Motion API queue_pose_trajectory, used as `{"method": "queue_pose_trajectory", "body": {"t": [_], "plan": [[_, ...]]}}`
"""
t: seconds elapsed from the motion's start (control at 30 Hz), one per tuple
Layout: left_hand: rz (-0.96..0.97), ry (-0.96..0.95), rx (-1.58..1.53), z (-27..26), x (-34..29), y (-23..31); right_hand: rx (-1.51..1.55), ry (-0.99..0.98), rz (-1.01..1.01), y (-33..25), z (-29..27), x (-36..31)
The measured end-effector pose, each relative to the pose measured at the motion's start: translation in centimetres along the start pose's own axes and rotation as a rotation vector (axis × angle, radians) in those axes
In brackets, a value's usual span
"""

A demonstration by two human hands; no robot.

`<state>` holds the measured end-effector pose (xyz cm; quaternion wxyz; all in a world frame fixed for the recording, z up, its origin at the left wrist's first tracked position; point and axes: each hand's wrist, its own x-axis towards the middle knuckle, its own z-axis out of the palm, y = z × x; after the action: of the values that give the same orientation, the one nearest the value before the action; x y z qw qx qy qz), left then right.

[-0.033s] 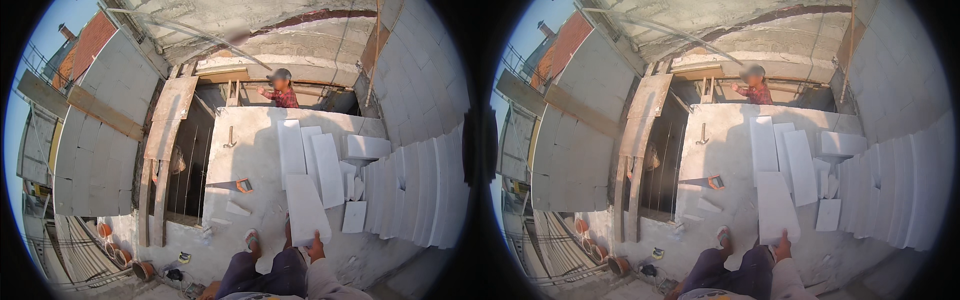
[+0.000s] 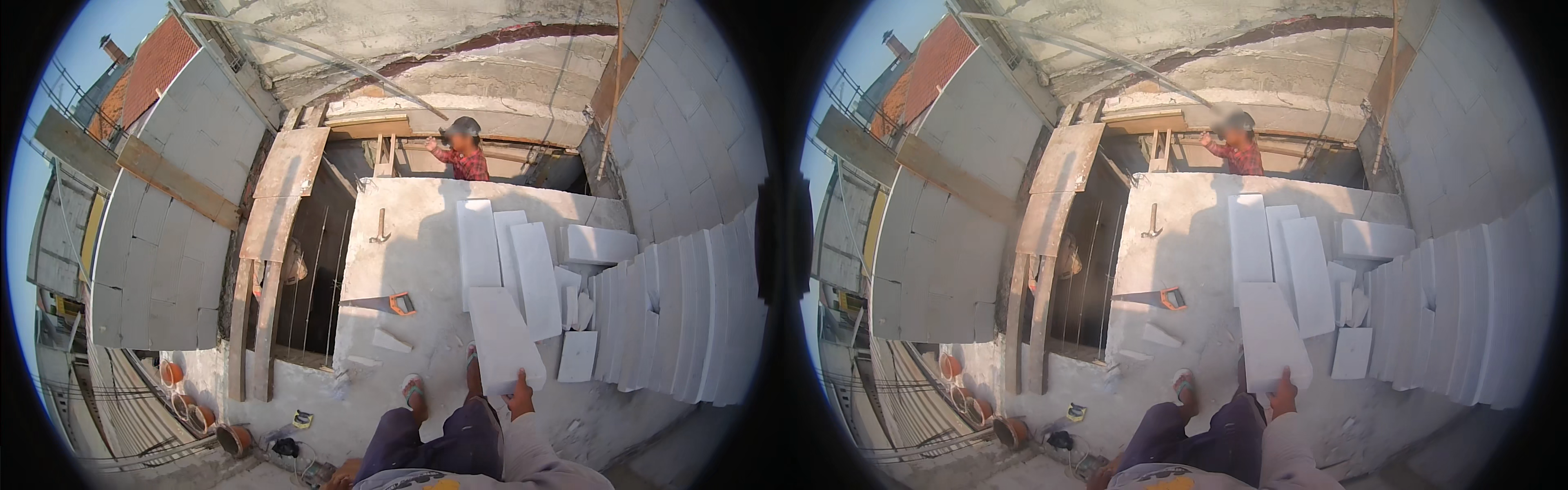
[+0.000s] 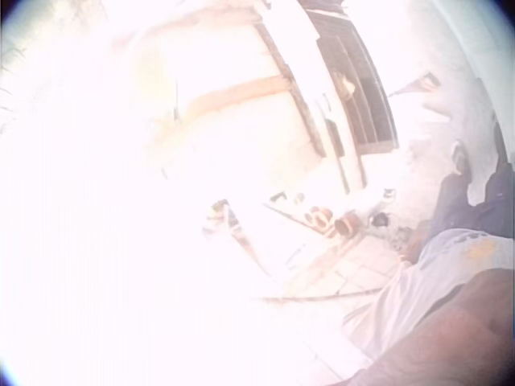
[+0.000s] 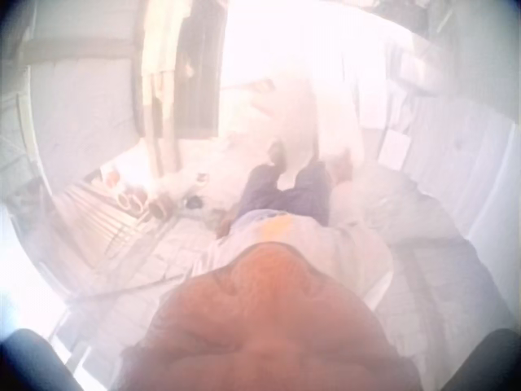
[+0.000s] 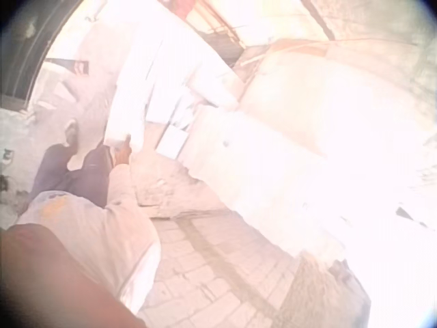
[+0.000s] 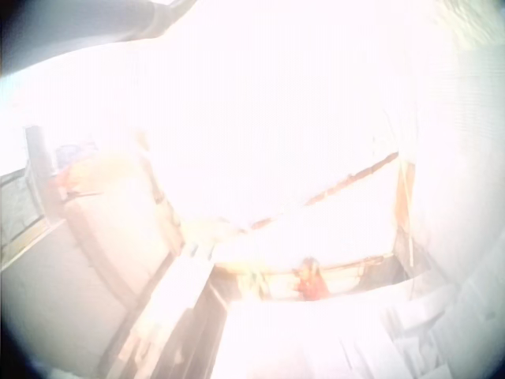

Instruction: The person measures a metal frame with a tape measure, then picks up a white insulation panel and applies cement to its edge using a trowel. The person positions the panel against the frame and adjusts it, then measures the panel again.

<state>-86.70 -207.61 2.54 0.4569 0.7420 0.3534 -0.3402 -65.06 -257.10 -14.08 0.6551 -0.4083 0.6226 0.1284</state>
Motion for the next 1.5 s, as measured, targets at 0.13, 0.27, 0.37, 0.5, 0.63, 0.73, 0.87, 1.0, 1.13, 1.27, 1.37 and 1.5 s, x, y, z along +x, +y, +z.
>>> {"method": "queue_pose_trajectory", "body": {"t": [0.13,0.27,0.37,0.5,0.63,0.73,0.87,1.0,1.13,1.27,1.37,1.5], "plan": [[-0.008,0.084,-0.050,-1.2,-3.5,-3.5,-0.274,0.367,-0.347,-4.7,4.3,-1.9],[0.063,0.159,-0.114,1.7,-4.3,-5.7,-0.778,0.590,-0.539,-10.5,9.0,-5.7],[0.308,0.154,-0.181,4.6,-2.0,-5.8,-0.956,0.694,-0.849,-11.5,9.6,-5.6],[0.557,0.049,0.660,5.6,-3.3,4.0,-1.143,0.593,-1.125,-14.5,10.0,-4.9],[0.283,0.313,0.057,12.6,-2.8,0.4,-1.292,0.121,-1.015,-17.6,11.8,-11.5],[-0.060,0.339,-0.467,15.0,-3.9,3.9,-1.497,-0.089,-1.115,-19.9,11.7,-13.8],[-0.228,0.402,-0.689,16.7,-5.6,6.7,-2.046,-0.085,-1.271,-24.2,12.6,-12.6],[-0.190,0.498,-0.693,17.9,-6.4,7.0,-2.355,-0.207,-1.522,-28.2,14.7,-8.4],[-0.337,0.555,-0.810,21.5,-9.5,7.3,-2.192,-0.402,-1.827,-29.8,15.9,-5.3],[-0.168,0.643,-0.397,30.4,-10.9,0.7,-2.256,-0.532,-1.545,-30.6,18.3,-5.7],[-0.204,0.651,-0.383,34.1,-10.6,-0.9,-2.336,-0.512,-1.498,-30.9,19.8,-5.9],[-0.077,0.648,-0.130,35.3,-10.7,-3.5,-2.392,-0.398,-1.488,-25.5,20.2,-9.2]]}}
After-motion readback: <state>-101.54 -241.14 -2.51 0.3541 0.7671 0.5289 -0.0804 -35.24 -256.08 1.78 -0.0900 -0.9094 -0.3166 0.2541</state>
